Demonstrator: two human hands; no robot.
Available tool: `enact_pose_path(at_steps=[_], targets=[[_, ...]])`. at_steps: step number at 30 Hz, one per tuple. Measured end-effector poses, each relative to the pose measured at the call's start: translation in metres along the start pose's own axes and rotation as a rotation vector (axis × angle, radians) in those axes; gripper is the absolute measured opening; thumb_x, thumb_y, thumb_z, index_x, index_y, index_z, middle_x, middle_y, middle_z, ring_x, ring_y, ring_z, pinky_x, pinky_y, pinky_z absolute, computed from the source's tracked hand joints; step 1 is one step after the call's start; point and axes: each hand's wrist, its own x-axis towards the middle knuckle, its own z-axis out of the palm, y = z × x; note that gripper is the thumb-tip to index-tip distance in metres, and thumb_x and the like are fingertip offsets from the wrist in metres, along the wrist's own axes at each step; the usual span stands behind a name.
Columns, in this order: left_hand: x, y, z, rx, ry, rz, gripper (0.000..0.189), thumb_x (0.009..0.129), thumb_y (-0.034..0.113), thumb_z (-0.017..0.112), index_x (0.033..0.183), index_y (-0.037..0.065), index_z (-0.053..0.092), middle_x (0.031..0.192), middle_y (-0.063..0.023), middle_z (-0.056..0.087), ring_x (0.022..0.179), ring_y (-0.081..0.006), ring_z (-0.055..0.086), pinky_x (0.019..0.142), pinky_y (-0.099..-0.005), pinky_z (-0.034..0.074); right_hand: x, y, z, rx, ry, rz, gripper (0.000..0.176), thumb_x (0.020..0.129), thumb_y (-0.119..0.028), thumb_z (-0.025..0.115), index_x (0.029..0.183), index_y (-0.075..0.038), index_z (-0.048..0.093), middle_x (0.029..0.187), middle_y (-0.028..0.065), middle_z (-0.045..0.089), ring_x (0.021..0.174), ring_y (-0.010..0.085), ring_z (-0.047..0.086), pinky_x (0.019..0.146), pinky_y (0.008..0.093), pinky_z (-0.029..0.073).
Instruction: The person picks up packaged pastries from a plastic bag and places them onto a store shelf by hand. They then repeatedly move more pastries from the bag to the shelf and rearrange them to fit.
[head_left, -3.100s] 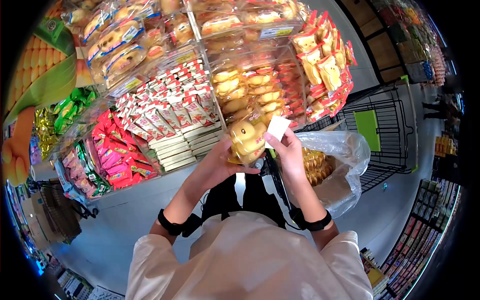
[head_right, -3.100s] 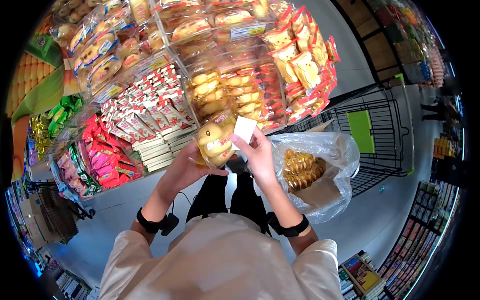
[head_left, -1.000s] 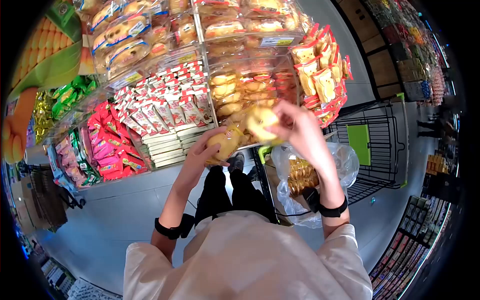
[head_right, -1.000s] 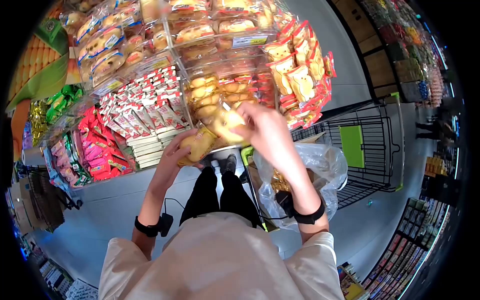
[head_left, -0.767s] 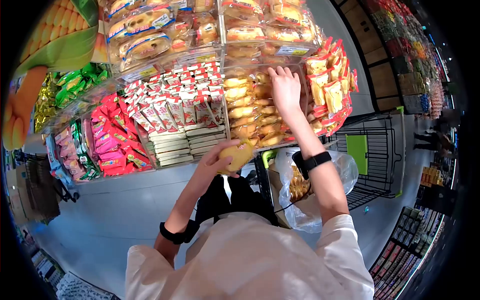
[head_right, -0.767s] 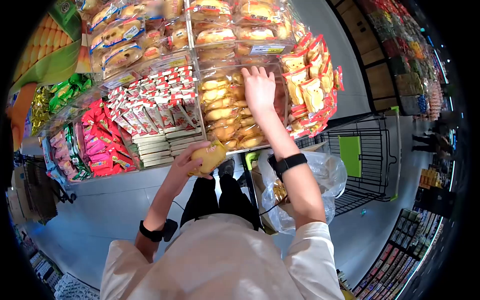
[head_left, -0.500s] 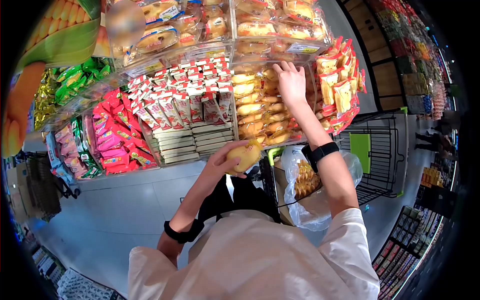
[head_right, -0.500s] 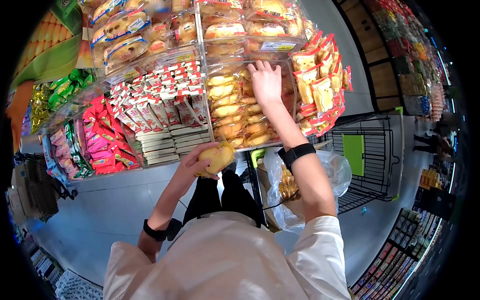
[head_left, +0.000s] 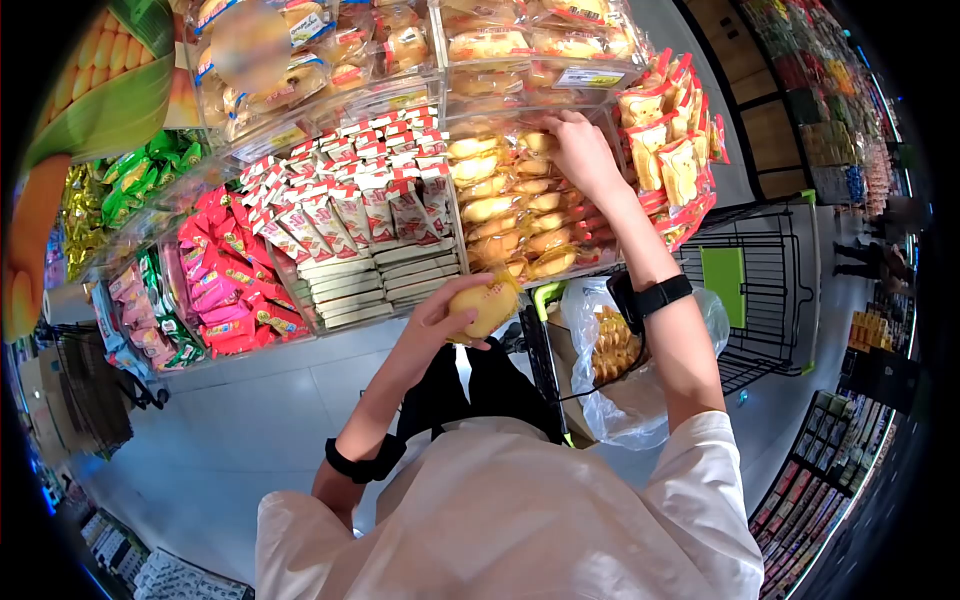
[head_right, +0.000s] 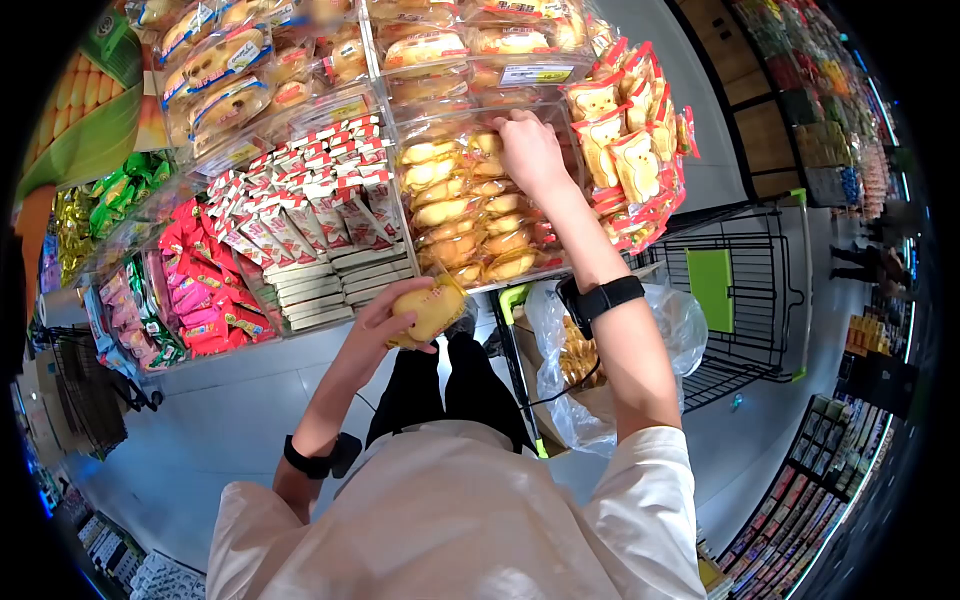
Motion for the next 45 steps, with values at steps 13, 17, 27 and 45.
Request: enact_pose_path(at_steps=[13,17,27,45], targets=[[0.001,0.0,0.0,0.001,0.011,-0.015,0.043,0.087,0.007,0.05,0.13,0.008,0.044,0.124,-0.0102,0.047,0.101,-0.022,0.056,0.076,-0.0346,0.056,-0.019,0.027,0.024,0.382,0.029,0.156,0.03,0.086,-0.021,0.057,0.116,-0.02,0.055,0.111,0.0171,0.052,0.1,0.0351,0.056,0.085,0.0419,0.045],[0.006,0.005,0.005,-0.067,0.024,-0.008,0.043,0.087,0.006,0.052,0.129,0.007,0.041,0.124,-0.0105,0.047,0.101,-0.0226,0.056,0.081,-0.0364,0.054,-0.007,0.033,0.051,0.294,0.025,0.035,0.029,0.085,-0.022,0.057,0.114,-0.025,0.058,0.11,0.0119,0.054,0.107,0.0332,0.052,0.085,0.0423,0.047],[0.077,0.063,0.036,0.594,0.38,0.762,0.035,0.084,0.009,0.06,0.118,0.004,0.053,0.114,-0.0059,0.057,0.108,-0.0138,0.052,0.091,-0.0278,0.041,-0.014,0.025,0.037,0.44,0.003,0.217,0.04,0.079,-0.003,0.051,0.112,-0.024,0.059,0.11,0.0156,0.053,0.1,0.0363,0.055,0.085,0.0415,0.047],[0.222,0.044,0.041,1.447,0.559,0.988,0.03,0.075,0.006,0.063,0.105,0.011,0.059,0.102,-0.0103,0.05,0.086,-0.0288,0.055,0.07,-0.0403,0.046,-0.04,0.025,0.031,0.829,0.108,0.49,0.053,0.08,-0.022,0.064,0.125,-0.004,0.043,0.105,0.0248,0.056,0.099,0.0378,0.056,0.087,0.0415,0.044]])
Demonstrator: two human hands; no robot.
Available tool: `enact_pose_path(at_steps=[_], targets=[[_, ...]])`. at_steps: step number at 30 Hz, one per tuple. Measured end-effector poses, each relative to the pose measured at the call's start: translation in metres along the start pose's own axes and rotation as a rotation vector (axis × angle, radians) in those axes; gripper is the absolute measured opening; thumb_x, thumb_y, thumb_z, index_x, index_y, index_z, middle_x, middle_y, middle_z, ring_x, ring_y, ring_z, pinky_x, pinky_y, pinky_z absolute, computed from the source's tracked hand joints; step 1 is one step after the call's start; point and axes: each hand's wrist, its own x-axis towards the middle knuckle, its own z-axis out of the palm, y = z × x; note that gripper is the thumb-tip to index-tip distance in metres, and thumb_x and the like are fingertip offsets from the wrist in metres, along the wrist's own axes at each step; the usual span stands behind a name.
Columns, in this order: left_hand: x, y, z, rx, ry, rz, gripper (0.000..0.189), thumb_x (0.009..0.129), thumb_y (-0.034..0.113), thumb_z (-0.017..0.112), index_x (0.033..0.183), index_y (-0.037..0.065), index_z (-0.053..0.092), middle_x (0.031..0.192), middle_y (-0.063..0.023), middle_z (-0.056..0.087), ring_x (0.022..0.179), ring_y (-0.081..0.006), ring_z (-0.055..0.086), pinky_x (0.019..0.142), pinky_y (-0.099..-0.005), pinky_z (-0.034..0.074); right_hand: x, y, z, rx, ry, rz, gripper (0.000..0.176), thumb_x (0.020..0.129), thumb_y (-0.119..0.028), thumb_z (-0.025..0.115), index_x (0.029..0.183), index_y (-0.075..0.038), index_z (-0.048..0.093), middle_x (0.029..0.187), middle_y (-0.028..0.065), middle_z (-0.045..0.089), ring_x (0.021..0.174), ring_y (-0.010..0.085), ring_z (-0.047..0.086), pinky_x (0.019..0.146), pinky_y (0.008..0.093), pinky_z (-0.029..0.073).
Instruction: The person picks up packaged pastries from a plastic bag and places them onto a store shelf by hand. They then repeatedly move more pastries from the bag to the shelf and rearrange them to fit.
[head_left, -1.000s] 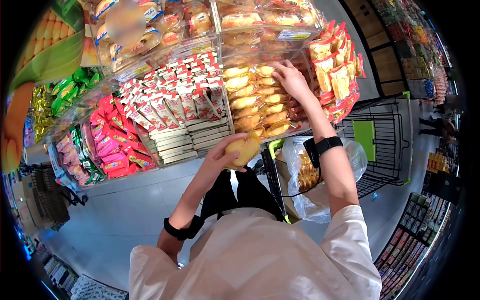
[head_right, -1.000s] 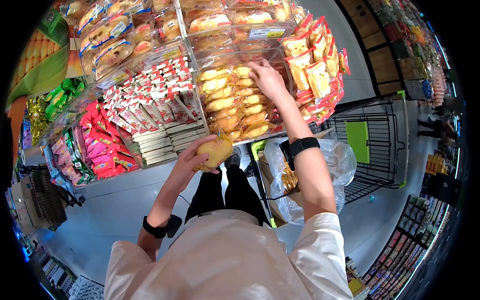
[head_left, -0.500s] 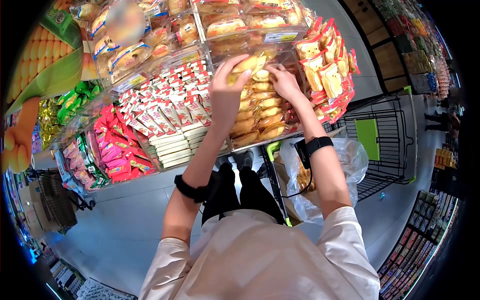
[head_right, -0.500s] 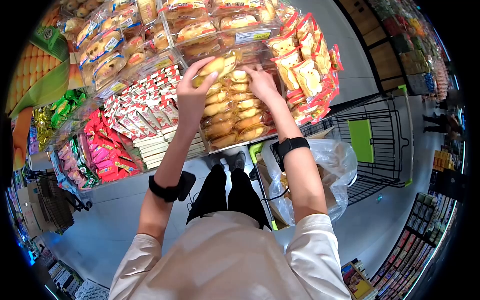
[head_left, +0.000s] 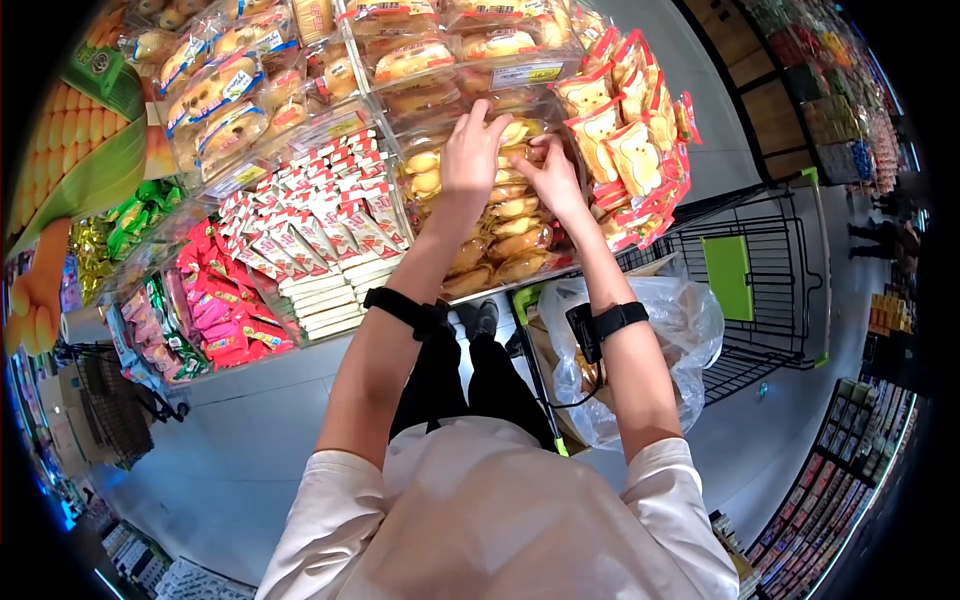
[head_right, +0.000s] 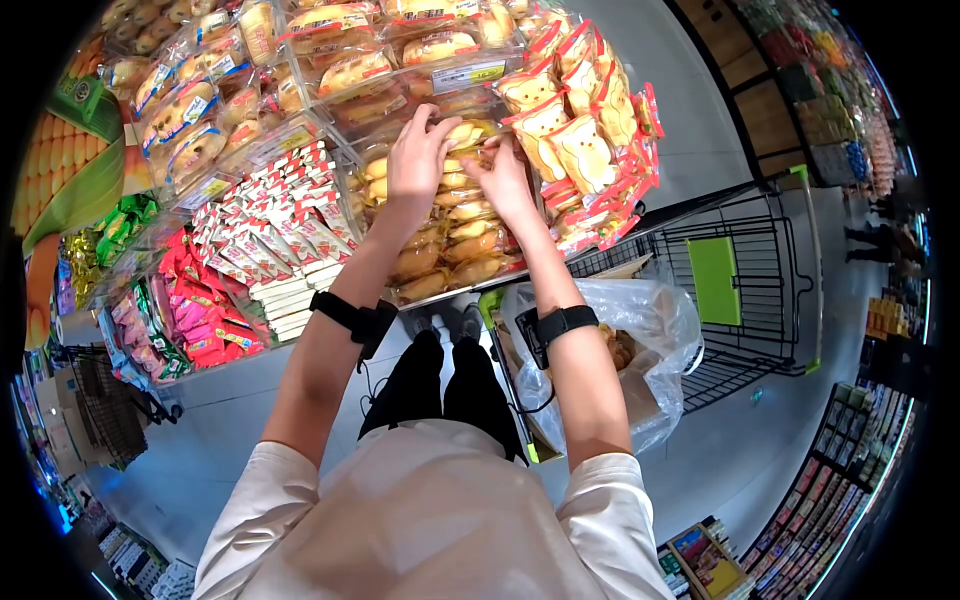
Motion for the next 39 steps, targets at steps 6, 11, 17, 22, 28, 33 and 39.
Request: enact_pose_path(at_steps=[6,11,17,22,28,33,39], targets=[[-0.016,-0.02,0.003,-0.118,-0.024,0.005,0.027,0.08,0.006,0.059,0.107,0.006,0.053,0.095,-0.0134,0.048,0.083,-0.0336,0.055,0.067,-0.0419,0.045,0.001,-0.021,0.015,0.018,0.203,0.146,0.058,0.088,-0.047,0.05,0.117,0.004,0.044,0.096,0.0279,0.062,0.096,0.0437,0.057,0.083,0.0457,0.044],[-0.02,-0.008,-0.004,0.019,0.032,-0.062,0.028,0.081,0.006,0.059,0.109,0.005,0.054,0.099,-0.0137,0.052,0.083,-0.0336,0.057,0.068,-0.0401,0.048,0.023,-0.005,0.029,-0.087,0.245,0.097,0.063,0.084,-0.053,0.053,0.111,0.003,0.049,0.094,0.0288,0.062,0.094,0.0428,0.059,0.082,0.0449,0.046],[-0.022,-0.021,0.005,-0.171,-0.01,-0.176,0.029,0.081,-0.002,0.051,0.109,0.005,0.054,0.1,-0.0145,0.054,0.09,-0.0332,0.057,0.075,-0.04,0.047,0.041,0.006,0.034,0.04,0.144,0.106,0.07,0.08,-0.056,0.056,0.111,0.007,0.05,0.101,0.0304,0.059,0.098,0.042,0.058,0.085,0.0427,0.045],[-0.023,-0.028,0.023,0.051,-0.061,-0.133,0.03,0.081,0.0,0.046,0.109,0.008,0.051,0.094,-0.015,0.049,0.085,-0.0342,0.057,0.073,-0.0411,0.047,0.045,0.018,0.04,-0.043,0.146,0.165,0.073,0.081,-0.057,0.054,0.115,0.008,0.05,0.104,0.0322,0.058,0.101,0.0416,0.056,0.088,0.0416,0.044],[-0.021,-0.026,0.017,-0.024,-0.057,-0.161,0.028,0.078,-0.003,0.05,0.104,0.007,0.054,0.099,-0.014,0.053,0.087,-0.0325,0.057,0.072,-0.0393,0.049,0.03,0.007,0.021,-0.204,-0.03,0.22,0.063,0.078,-0.055,0.059,0.1,0.005,0.061,0.093,0.0257,0.063,0.095,0.0381,0.06,0.083,0.0402,0.046],[-0.009,-0.017,-0.014,-0.229,0.186,-0.159,0.017,0.08,-0.005,0.054,0.094,0.003,0.058,0.085,-0.015,0.058,0.075,-0.0311,0.058,0.066,-0.0358,0.047,0.022,0.017,0.025,-0.183,0.061,0.074,0.05,0.081,-0.046,0.062,0.102,-0.001,0.062,0.091,0.0227,0.064,0.091,0.0351,0.062,0.08,0.0405,0.047],[-0.011,0.017,-0.082,-0.234,0.281,-0.169,0.013,0.082,-0.002,0.055,0.094,0.0,0.06,0.086,-0.0112,0.061,0.075,-0.0223,0.062,0.066,-0.0289,0.049,0.039,0.018,0.032,-0.22,-0.024,0.156,0.061,0.081,-0.049,0.06,0.116,0.0,0.053,0.1,0.0266,0.061,0.101,0.0383,0.056,0.085,0.0429,0.045]])
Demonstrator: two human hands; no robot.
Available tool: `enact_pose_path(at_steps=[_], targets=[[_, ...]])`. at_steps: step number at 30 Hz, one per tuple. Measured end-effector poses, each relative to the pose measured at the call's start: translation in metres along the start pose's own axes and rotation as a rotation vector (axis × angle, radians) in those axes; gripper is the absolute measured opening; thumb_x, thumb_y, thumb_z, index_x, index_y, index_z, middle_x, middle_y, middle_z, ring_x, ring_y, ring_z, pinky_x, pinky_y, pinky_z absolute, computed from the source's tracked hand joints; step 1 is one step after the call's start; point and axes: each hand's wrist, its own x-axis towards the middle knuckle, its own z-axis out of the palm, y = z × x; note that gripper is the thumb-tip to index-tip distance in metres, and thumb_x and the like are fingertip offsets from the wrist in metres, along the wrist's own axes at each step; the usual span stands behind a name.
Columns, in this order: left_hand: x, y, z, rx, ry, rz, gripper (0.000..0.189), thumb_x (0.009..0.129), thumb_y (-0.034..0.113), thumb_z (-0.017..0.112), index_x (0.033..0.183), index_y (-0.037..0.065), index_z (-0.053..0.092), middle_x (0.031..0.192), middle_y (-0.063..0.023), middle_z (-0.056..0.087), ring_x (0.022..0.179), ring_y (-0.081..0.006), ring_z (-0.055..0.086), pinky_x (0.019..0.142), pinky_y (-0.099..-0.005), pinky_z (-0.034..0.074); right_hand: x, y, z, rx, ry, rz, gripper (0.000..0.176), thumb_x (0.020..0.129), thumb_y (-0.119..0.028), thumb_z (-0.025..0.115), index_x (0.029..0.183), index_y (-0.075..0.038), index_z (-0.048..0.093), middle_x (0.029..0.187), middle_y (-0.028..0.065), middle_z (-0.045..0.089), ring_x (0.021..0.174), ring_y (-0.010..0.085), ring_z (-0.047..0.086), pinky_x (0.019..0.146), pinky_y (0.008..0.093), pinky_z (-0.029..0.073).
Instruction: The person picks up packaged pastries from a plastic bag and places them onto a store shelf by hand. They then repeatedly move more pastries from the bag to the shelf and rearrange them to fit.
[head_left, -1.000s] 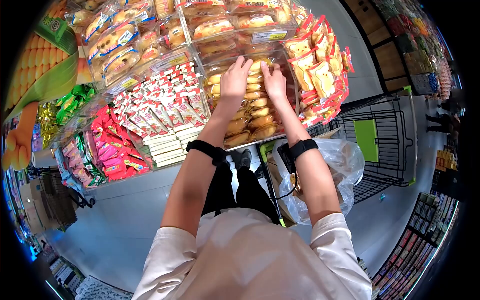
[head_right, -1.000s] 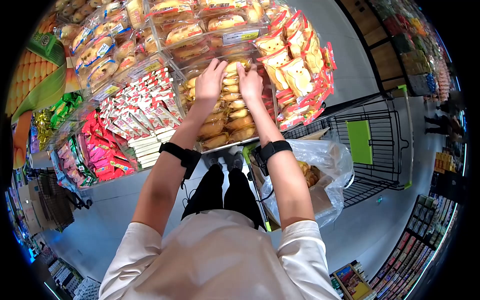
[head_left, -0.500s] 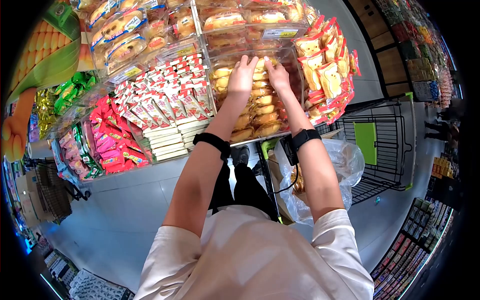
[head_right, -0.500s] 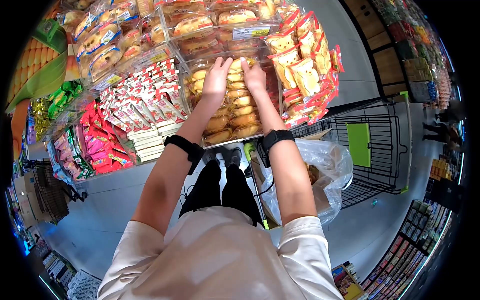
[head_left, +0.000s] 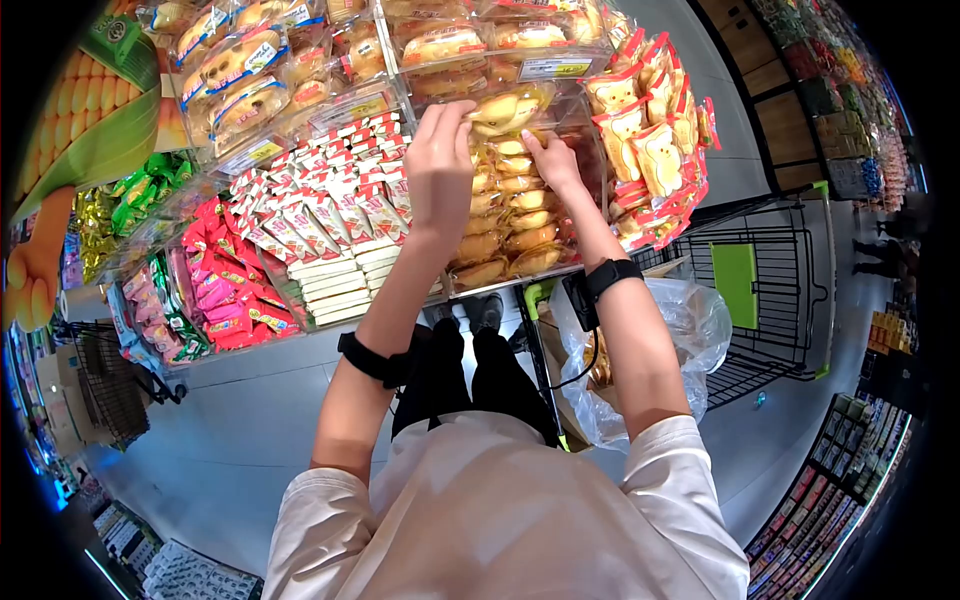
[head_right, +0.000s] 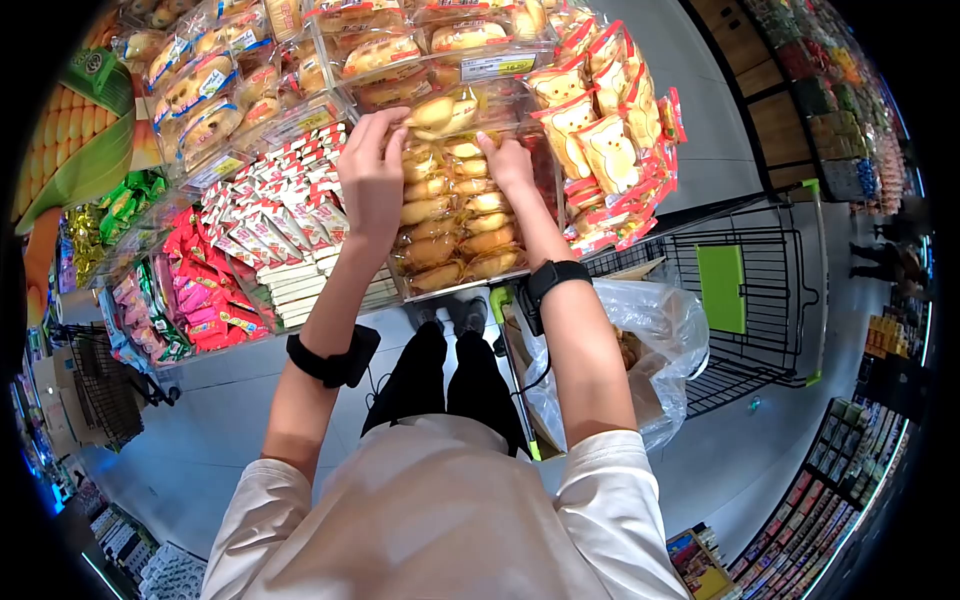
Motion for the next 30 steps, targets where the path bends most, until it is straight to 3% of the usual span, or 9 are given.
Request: enact_pose_path(at_steps=[4,7,11,15,17,18,21,25,30], targets=[[-0.011,0.013,-0.023,0.054,-0.095,-0.159,0.016,0.083,-0.001,0.057,0.098,0.002,0.061,0.089,-0.0093,0.062,0.074,-0.0151,0.062,0.066,-0.0252,0.05,-0.011,0.007,-0.006,-0.095,0.012,-0.053,0.076,0.077,-0.052,0.063,0.123,0.003,0.04,0.094,0.0305,0.06,0.097,0.0394,0.058,0.085,0.0442,0.046],[-0.023,0.012,-0.032,-0.245,-0.04,-0.163,0.017,0.084,0.0,0.057,0.101,0.002,0.061,0.092,-0.0093,0.061,0.074,-0.0137,0.061,0.066,-0.0248,0.052,-0.008,0.001,-0.005,-0.101,0.036,-0.172,0.072,0.076,-0.05,0.064,0.115,0.006,0.044,0.089,0.0309,0.06,0.091,0.0409,0.059,0.08,0.0456,0.048],[-0.025,0.018,-0.043,-0.202,-0.033,-0.133,0.018,0.086,-0.001,0.056,0.103,-0.001,0.061,0.094,-0.008,0.06,0.08,-0.0127,0.06,0.07,-0.0248,0.054,0.001,0.001,0.004,-0.091,0.061,-0.154,0.064,0.077,-0.044,0.066,0.111,0.006,0.045,0.082,0.0291,0.061,0.084,0.0414,0.061,0.073,0.0465,0.049],[-0.028,0.034,-0.061,-0.23,-0.038,-0.311,0.017,0.084,-0.001,0.058,0.1,0.0,0.062,0.092,-0.0067,0.061,0.08,-0.0108,0.059,0.067,-0.0243,0.052,-0.077,-0.022,-0.033,-0.25,0.196,-0.33,0.056,0.076,-0.034,0.069,0.109,0.006,0.048,0.102,0.0277,0.056,0.098,0.0405,0.054,0.082,0.0445,0.046],[-0.034,0.034,-0.071,-0.177,-0.016,-0.324,0.017,0.083,0.001,0.06,0.1,0.002,0.063,0.089,-0.0067,0.062,0.071,-0.0087,0.058,0.056,-0.0222,0.046,-0.131,-0.026,-0.054,-0.316,0.044,-0.46,0.048,0.071,-0.037,0.071,0.1,-0.001,0.057,0.097,0.0182,0.057,0.096,0.0345,0.053,0.081,0.0429,0.043],[-0.038,0.032,-0.077,-0.106,-0.042,-0.311,0.018,0.084,-0.001,0.059,0.101,0.001,0.063,0.091,-0.006,0.061,0.076,-0.0083,0.059,0.057,-0.0209,0.048,-0.152,-0.013,-0.052,-0.436,0.039,-0.524,0.044,0.07,-0.038,0.072,0.098,-0.007,0.06,0.092,0.0125,0.054,0.094,0.0315,0.051,0.078,0.042,0.042],[-0.042,0.029,-0.084,-0.206,0.02,-0.327,0.017,0.084,-0.002,0.058,0.101,0.001,0.063,0.095,-0.0058,0.061,0.078,-0.0086,0.059,0.059,-0.0206,0.051,-0.184,0.02,-0.031,-0.516,0.017,-0.542,0.039,0.07,-0.031,0.073,0.101,-0.011,0.059,0.099,0.0128,0.047,0.094,0.0337,0.045,0.076,0.0426,0.042],[-0.037,0.031,-0.094,-0.233,0.01,-0.444,0.02,0.084,-0.004,0.057,0.102,0.001,0.063,0.097,-0.0063,0.059,0.082,-0.0106,0.059,0.066,-0.0221,0.056,-0.164,0.025,-0.01,-0.281,0.083,-0.468,0.035,0.07,-0.021,0.073,0.099,-0.009,0.057,0.1,0.0157,0.044,0.092,0.0364,0.044,0.075,0.043,0.043],[-0.039,0.027,-0.095,-0.333,0.025,-0.393,0.022,0.086,-0.002,0.056,0.107,-0.005,0.058,0.1,-0.0092,0.058,0.09,-0.0136,0.059,0.074,-0.0271,0.056,-0.176,0.024,-0.009,-0.317,0.121,-0.445,0.031,0.069,-0.017,0.073,0.094,-0.007,0.057,0.098,0.0158,0.045,0.092,0.0357,0.044,0.073,0.0434,0.045]])
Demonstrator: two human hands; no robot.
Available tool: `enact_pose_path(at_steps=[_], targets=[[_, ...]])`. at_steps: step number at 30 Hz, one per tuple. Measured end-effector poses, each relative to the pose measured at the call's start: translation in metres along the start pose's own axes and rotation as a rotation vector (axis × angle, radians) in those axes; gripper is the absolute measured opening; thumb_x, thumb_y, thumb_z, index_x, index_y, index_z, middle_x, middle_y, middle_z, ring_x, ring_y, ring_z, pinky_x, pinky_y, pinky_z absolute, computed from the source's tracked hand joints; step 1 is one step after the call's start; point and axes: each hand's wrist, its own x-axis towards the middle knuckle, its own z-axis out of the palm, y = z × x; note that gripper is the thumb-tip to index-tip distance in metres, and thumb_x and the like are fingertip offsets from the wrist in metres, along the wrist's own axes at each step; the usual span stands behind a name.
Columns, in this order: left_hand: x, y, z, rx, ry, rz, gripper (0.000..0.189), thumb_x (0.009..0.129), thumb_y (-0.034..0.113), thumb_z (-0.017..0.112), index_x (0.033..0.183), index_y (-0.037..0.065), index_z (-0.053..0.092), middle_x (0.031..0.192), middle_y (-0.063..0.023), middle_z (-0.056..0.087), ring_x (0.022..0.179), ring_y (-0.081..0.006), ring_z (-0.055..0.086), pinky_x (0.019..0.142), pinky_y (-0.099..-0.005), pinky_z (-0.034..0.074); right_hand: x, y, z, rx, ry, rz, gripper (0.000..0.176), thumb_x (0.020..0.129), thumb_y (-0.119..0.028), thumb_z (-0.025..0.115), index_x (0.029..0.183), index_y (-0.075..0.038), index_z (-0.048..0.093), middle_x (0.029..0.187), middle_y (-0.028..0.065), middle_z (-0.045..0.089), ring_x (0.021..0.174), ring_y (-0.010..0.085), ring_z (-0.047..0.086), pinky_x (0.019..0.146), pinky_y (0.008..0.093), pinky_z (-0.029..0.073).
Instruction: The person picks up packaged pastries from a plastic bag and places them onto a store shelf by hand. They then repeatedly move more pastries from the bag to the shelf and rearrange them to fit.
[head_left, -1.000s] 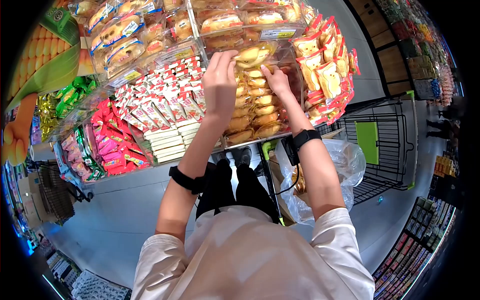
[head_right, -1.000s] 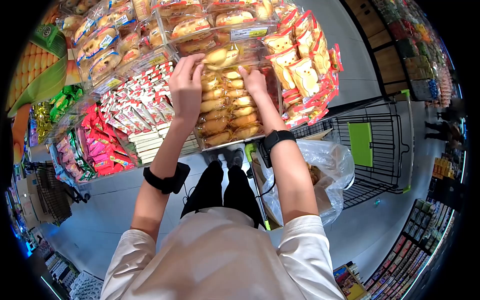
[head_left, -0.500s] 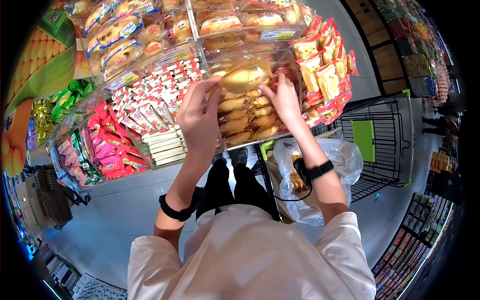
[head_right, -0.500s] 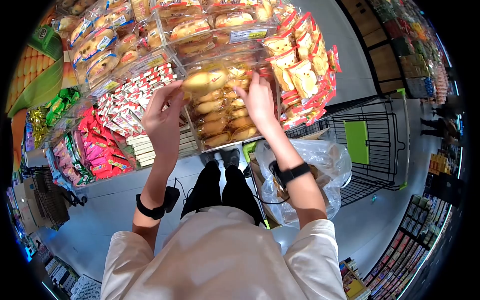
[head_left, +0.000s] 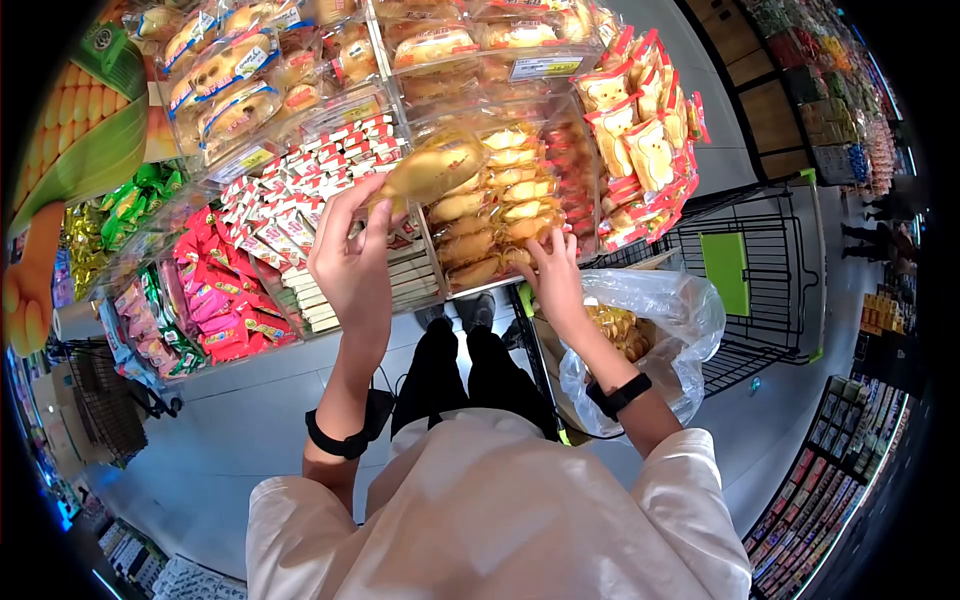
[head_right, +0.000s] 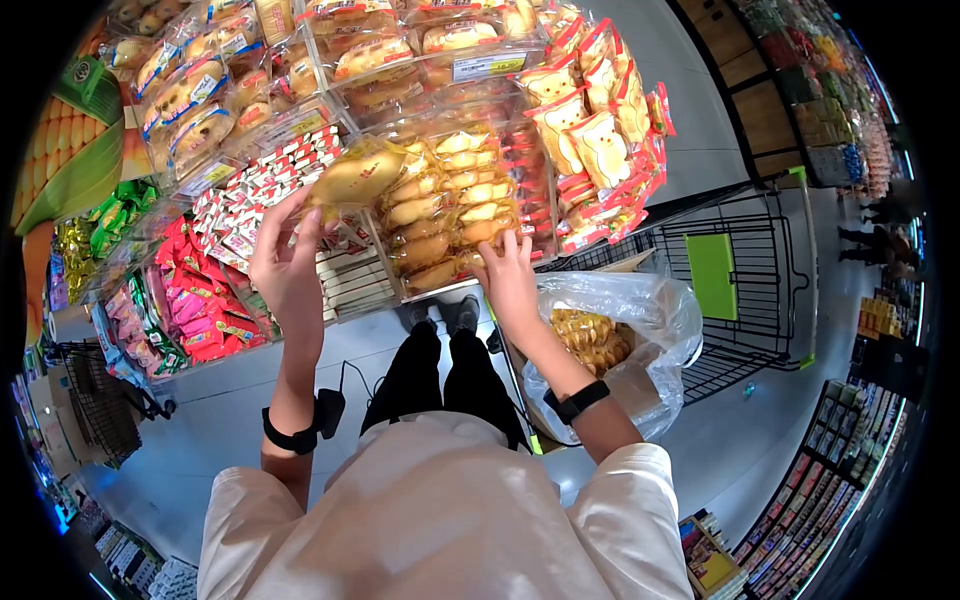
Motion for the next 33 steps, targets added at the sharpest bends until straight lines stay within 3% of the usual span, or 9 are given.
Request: enact_pose_path(at_steps=[5,8,11,16,19,22,25,29,33], targets=[[-0.003,0.0,-0.005,0.03,-0.008,-0.015,0.022,0.086,-0.003,0.056,0.107,-0.004,0.058,0.102,-0.009,0.057,0.091,-0.0141,0.058,0.075,-0.0282,0.056,0.009,-0.003,0.005,-0.126,0.009,0.025,0.034,0.067,-0.022,0.075,0.094,-0.006,0.061,0.096,0.013,0.047,0.091,0.0325,0.046,0.078,0.0414,0.044],[-0.004,0.0,-0.009,0.037,-0.012,-0.022,0.021,0.086,-0.003,0.056,0.107,-0.004,0.059,0.102,-0.0089,0.058,0.09,-0.0143,0.058,0.075,-0.0286,0.057,0.006,-0.002,-0.014,0.035,-0.064,0.015,0.045,0.068,-0.023,0.075,0.106,-0.007,0.057,0.102,0.0145,0.047,0.096,0.0344,0.047,0.082,0.0411,0.044],[-0.003,-0.004,-0.009,0.0,0.003,-0.008,0.021,0.086,-0.003,0.056,0.106,-0.003,0.059,0.102,-0.0091,0.058,0.09,-0.0142,0.058,0.074,-0.0285,0.057,0.006,-0.002,-0.021,0.169,0.254,0.11,0.057,0.07,-0.022,0.075,0.118,-0.006,0.049,0.109,0.0164,0.047,0.102,0.0368,0.047,0.087,0.0425,0.043],[-0.004,-0.009,-0.005,0.047,-0.065,-0.061,0.023,0.085,-0.002,0.057,0.108,-0.003,0.058,0.101,-0.0087,0.059,0.089,-0.0134,0.059,0.073,-0.0275,0.056,0.016,0.003,0.006,0.315,0.083,0.25,0.073,0.077,-0.027,0.071,0.13,0.005,0.034,0.122,0.0303,0.048,0.11,0.042,0.05,0.092,0.0419,0.042],[-0.009,-0.014,0.004,-0.026,-0.14,-0.141,0.025,0.085,-0.002,0.058,0.11,-0.003,0.057,0.098,-0.0073,0.061,0.088,-0.0112,0.058,0.074,-0.0241,0.052,0.013,0.003,0.001,0.355,0.013,0.247,0.066,0.078,-0.027,0.07,0.127,0.005,0.037,0.12,0.0281,0.049,0.109,0.0415,0.05,0.092,0.042,0.042],[-0.007,-0.015,0.017,-0.035,-0.252,-0.23,0.026,0.084,-0.002,0.058,0.109,-0.003,0.057,0.095,-0.0051,0.062,0.089,-0.0082,0.057,0.076,-0.0198,0.047,0.007,0.008,-0.012,0.304,0.25,0.127,0.054,0.081,-0.023,0.067,0.122,0.003,0.044,0.117,0.0248,0.051,0.104,0.0395,0.053,0.09,0.0401,0.043],[-0.003,-0.025,0.03,0.035,-0.456,-0.301,0.023,0.084,-0.001,0.058,0.106,-0.003,0.057,0.096,-0.0055,0.062,0.09,-0.008,0.058,0.076,-0.0204,0.047,0.002,-0.006,-0.052,0.571,0.344,0.266,0.039,0.083,-0.013,0.063,0.117,0.001,0.05,0.114,0.0171,0.054,0.092,0.0244,0.056,0.082,0.0327,0.045],[0.011,-0.042,0.079,-0.054,-0.675,-0.265,0.019,0.085,0.002,0.057,0.103,-0.001,0.058,0.098,-0.0046,0.062,0.091,-0.0096,0.059,0.078,-0.0215,0.048,0.012,-0.015,-0.078,0.584,0.307,0.203,0.057,0.075,-0.012,0.072,0.125,-0.006,0.045,0.104,0.0105,0.06,0.065,0.0121,0.053,0.061,0.025,0.047],[0.028,-0.078,0.137,-0.128,-0.69,-0.103,0.019,0.085,0.001,0.056,0.104,0.002,0.058,0.097,-0.0044,0.063,0.093,-0.0121,0.06,0.079,-0.0235,0.048,0.026,0.001,-0.055,0.317,0.413,0.234,0.035,0.078,-0.015,0.07,0.104,-0.002,0.049,0.093,0.0163,0.06,0.059,0.0246,0.056,0.055,0.0328,0.047]])
